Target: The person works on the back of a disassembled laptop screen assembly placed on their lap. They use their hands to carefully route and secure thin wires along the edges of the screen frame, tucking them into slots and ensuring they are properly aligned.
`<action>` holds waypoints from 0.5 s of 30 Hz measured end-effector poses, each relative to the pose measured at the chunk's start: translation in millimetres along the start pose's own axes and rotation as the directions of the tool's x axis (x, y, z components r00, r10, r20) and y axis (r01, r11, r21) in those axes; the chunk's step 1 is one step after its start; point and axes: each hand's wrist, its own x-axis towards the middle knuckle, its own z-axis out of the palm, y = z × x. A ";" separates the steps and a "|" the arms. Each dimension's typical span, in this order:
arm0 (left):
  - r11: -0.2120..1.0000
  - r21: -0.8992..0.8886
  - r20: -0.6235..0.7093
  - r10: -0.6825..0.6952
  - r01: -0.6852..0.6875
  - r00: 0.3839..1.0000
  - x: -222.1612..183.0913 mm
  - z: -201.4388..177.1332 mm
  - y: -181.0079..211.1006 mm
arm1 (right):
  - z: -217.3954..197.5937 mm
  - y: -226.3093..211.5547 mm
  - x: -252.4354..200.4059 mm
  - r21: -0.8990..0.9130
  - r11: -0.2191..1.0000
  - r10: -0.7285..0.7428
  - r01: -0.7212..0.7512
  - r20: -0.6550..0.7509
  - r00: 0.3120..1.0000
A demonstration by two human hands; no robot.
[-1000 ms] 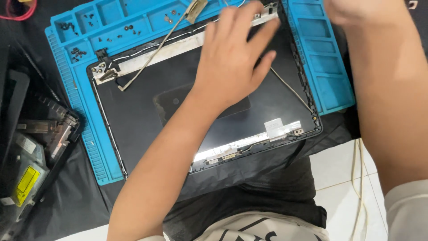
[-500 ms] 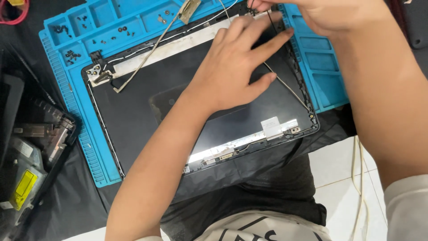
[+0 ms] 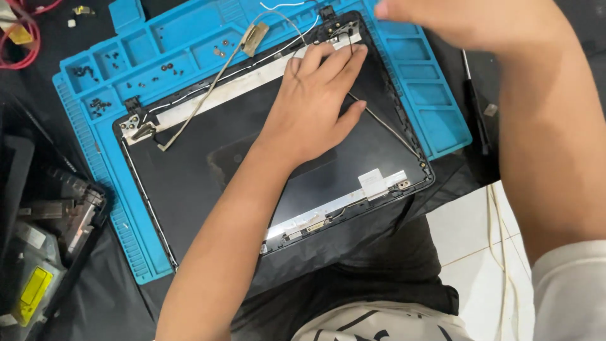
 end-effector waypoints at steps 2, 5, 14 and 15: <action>0.999 0.019 0.016 -0.030 0.030 0.999 -0.8 1.9 -0.1 | -2.3 -18.1 -14.2 -0.394 0.836 -0.383 0.381 0.077 0.920; 1.000 0.018 -0.008 -0.014 0.014 1.000 -2.5 3.8 -0.8 | 9.9 -63.2 -27.5 -0.286 0.957 0.097 -0.055 0.133 0.986; 0.993 0.107 -0.048 0.054 -0.048 0.997 -5.1 2.1 1.2 | 44.5 -77.7 -80.0 -0.024 0.954 0.300 -0.300 0.014 0.954; 0.993 0.106 -0.050 0.055 -0.049 0.997 -5.1 2.2 1.6 | 45.9 -77.8 -85.5 -0.027 0.953 0.301 -0.300 0.014 0.954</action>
